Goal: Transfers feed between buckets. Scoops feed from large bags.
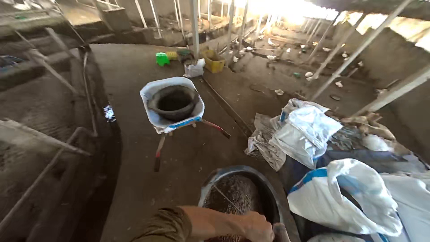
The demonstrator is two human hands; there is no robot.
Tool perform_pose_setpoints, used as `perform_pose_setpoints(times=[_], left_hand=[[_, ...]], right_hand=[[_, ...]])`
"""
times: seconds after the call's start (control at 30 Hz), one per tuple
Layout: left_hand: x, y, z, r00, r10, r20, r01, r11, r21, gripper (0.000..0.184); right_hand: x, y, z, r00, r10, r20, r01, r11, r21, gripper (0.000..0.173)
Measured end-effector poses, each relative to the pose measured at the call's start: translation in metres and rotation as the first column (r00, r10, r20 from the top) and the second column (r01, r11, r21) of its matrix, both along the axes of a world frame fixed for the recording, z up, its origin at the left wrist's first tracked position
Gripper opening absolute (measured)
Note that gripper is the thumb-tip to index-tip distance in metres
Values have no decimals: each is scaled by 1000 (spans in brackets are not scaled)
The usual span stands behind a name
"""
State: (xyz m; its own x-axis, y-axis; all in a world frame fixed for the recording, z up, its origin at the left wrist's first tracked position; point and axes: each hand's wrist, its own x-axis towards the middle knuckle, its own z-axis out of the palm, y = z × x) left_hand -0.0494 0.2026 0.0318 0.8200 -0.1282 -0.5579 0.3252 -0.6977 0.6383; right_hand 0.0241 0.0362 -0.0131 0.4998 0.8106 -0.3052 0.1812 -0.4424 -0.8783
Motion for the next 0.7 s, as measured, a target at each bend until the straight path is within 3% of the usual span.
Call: perform_pose_setpoints(times=[0.07,0.13,0.17,0.23,0.3,0.4,0.5,0.63,0.7], left_hand=[[-17,44,28,985,173,6,-174,985,19,49],[-35,82,58,912,411,7,-411,911,26,57],[-43,101,72,848,530,22,-530,848,21,57],[-53,138,92,700,712,46,-713,701,5,57],[-59,175,102,536,837,114,-841,541,-16,55],[-62,227,101,303,932,199,-941,326,-91,51],[-53,278,85,101,975,200,-975,137,-175,48],[-25,366,57,-63,993,101,-981,-43,-190,48],[-21,408,48,-99,994,41,-981,-90,-170,47]], right_hand=[[0,48,3,999,34,-36,-23,965,262,55],[4,72,19,996,-68,55,42,923,381,52],[13,71,20,978,-169,125,115,928,355,56],[35,70,0,923,-328,202,316,944,91,69],[39,106,-43,915,-403,-14,391,896,-209,76],[45,209,-76,812,-454,-366,395,890,-227,61],[80,333,-64,874,-402,-273,369,914,-166,35],[114,464,-67,967,-199,-160,170,969,-179,29],[119,505,-79,965,-203,-164,163,960,-229,29]])
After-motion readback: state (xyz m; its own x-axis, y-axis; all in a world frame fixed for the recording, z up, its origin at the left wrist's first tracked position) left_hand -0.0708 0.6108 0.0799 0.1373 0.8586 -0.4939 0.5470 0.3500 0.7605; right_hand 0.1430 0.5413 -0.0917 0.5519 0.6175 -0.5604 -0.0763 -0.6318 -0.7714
